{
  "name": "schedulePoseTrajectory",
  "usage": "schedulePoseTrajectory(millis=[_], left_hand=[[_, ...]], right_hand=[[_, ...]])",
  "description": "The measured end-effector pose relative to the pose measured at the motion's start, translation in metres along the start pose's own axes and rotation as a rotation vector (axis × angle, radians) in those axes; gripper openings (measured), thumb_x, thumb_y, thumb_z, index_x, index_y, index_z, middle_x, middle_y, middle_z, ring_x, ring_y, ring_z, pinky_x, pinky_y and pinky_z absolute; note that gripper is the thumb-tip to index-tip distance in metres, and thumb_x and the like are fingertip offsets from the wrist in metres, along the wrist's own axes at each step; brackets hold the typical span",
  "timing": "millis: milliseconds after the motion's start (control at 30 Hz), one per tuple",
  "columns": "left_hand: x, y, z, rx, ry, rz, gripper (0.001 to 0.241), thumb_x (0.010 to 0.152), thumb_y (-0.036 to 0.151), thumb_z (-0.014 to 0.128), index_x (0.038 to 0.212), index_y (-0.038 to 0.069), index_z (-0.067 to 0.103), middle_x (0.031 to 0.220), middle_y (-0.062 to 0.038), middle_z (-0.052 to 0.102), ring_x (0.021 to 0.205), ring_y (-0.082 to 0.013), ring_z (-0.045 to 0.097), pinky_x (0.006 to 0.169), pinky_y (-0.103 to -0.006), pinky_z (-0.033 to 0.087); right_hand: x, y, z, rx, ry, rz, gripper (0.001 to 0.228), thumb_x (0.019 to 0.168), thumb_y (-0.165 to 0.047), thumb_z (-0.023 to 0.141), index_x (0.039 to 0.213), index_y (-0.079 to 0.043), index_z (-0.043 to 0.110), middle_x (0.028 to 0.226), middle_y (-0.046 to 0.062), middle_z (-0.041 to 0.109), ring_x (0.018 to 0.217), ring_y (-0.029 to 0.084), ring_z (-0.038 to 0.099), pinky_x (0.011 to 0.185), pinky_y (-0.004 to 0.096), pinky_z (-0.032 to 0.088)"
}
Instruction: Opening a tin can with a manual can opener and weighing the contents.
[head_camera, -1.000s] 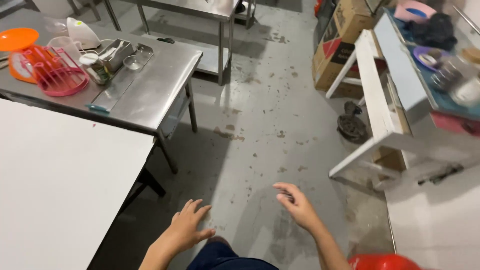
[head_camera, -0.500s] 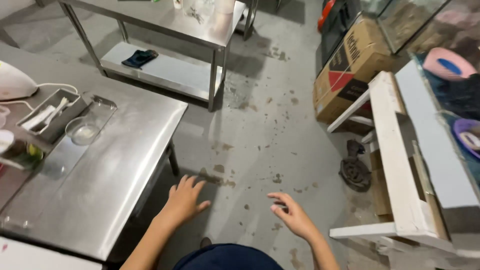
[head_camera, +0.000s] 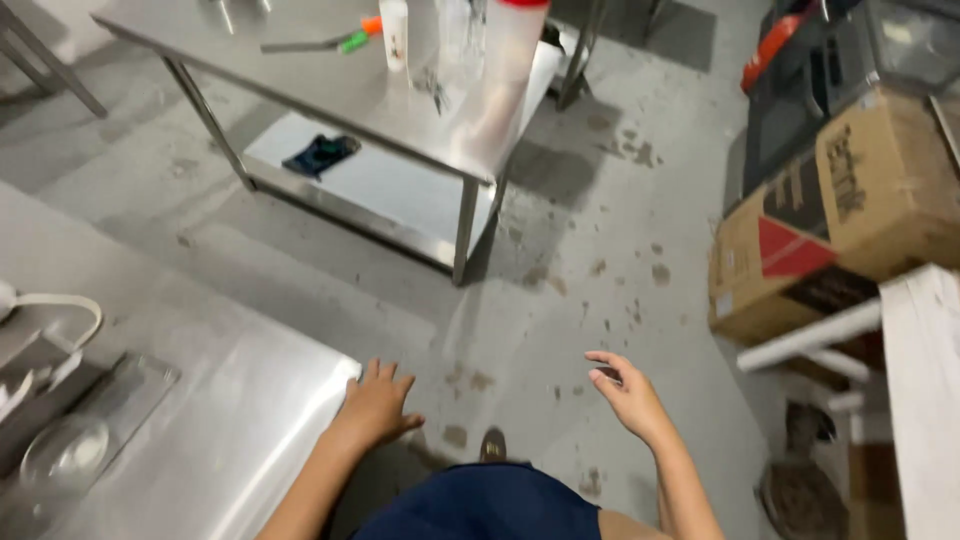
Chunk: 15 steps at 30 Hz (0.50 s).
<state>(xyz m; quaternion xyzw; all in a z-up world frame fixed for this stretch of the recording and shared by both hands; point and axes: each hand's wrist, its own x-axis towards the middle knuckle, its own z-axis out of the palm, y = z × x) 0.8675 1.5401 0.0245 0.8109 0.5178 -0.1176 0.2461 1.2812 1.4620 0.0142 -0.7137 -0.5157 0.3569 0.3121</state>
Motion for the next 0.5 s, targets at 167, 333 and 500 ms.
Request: schedulePoseTrajectory(millis=[167,333,500], left_hand=[[0.104,0.003,-0.036,-0.123,0.006,-0.036,0.079,0.085,0.052,0.077,0.149,0.018,0.046,0.16,-0.015,0.032,0.152,-0.0396,0.019,0.115,-0.0663,0.027],[0.249,-0.033,-0.053,-0.369,0.106,0.082,0.072,0.081,0.052,0.078,0.139,0.015,0.057,0.153,-0.012,0.044,0.143,-0.0334,0.04,0.112,-0.0504,0.04],[0.437,-0.084,-0.115,-0.598,0.379,0.017,0.061,0.084,0.045,0.074,0.132,0.008,0.066,0.135,-0.02,0.062,0.122,-0.0366,0.061,0.103,-0.0444,0.05]], right_hand=[[0.159,-0.061,-0.003,-0.037,-0.182,-0.123,0.038,0.096,-0.026,0.066,0.132,-0.016,0.068,0.124,0.009,0.07,0.11,0.021,0.067,0.09,0.033,0.055],[0.264,-0.128,0.001,-0.025,-0.42,-0.317,0.034,0.096,-0.024,0.065,0.128,-0.014,0.067,0.137,0.004,0.062,0.119,0.02,0.064,0.093,0.031,0.053],[0.378,-0.089,0.004,0.032,-0.483,-0.227,0.033,0.097,-0.022,0.065,0.128,-0.011,0.067,0.138,0.005,0.061,0.121,0.021,0.062,0.094,0.033,0.052]])
